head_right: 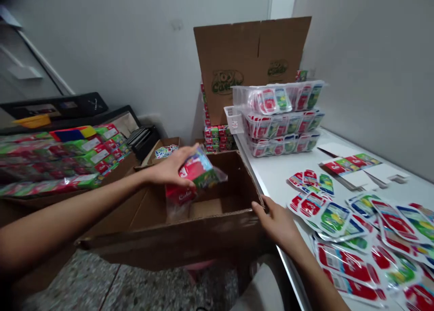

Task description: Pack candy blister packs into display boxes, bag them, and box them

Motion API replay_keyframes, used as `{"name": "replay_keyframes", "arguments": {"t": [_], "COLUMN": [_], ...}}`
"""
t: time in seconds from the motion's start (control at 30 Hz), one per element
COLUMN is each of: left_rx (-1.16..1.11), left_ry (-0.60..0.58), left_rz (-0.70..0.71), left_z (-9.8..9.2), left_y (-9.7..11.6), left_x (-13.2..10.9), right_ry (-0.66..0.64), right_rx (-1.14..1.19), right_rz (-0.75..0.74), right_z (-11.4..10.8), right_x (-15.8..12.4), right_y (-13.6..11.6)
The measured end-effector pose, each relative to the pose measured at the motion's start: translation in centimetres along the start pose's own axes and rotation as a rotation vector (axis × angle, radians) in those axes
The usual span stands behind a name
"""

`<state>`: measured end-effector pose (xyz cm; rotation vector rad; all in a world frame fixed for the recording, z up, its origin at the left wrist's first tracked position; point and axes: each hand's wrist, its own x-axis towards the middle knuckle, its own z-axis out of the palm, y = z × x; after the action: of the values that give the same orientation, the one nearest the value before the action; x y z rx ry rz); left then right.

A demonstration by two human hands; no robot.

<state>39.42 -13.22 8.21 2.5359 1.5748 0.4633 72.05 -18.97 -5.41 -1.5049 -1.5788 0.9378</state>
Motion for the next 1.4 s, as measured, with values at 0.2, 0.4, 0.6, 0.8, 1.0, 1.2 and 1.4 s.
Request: {"name": "replay_keyframes", "arguments": {"t": [0.2, 0.4, 0.6, 0.8, 1.0, 1.2, 1.4], "left_rx": [0.109, 0.114, 0.100, 0.148, 0.160, 0.267, 0.253], "left_ry": [-0.500, -0.667, -0.605, -0.556, -0.645, -0.615, -0.584], "left_rz": [-0.084, 0.101, 0.130, 0.084, 0.213, 0.283, 0.303], "left_z": [13.8, 26.6, 33.4, 35.1, 34.6, 31.3, 26.1], "left_y": [-5.6, -6.8, -6.4, -6.0, -6.9, -5.3, -4.1], "left_x": [1.0, 5.4, 8.4, 6.6, 7.0, 9.3, 12.0], "right_ry": [-0.008, 0.065, 0.063, -0.040, -0.031, 0.042, 0.173], "right_rx": [0.021, 0.055, 0.044, -0.049, -0.037, 0.060, -0.116], "right_rz": [0.036, 0.148, 0.146, 0.104, 0.135, 0.124, 0.031], "right_z": [0.5, 1.2, 1.0, 0.5, 1.0, 0.5, -3.3], "right_x": [-1.6, -2.5, -2.5, -2.4, -2.7, -3.4, -7.6], "right_y": [0.7, 1.1, 1.4, 0.1, -0.1, -0.3, 2.7]}}
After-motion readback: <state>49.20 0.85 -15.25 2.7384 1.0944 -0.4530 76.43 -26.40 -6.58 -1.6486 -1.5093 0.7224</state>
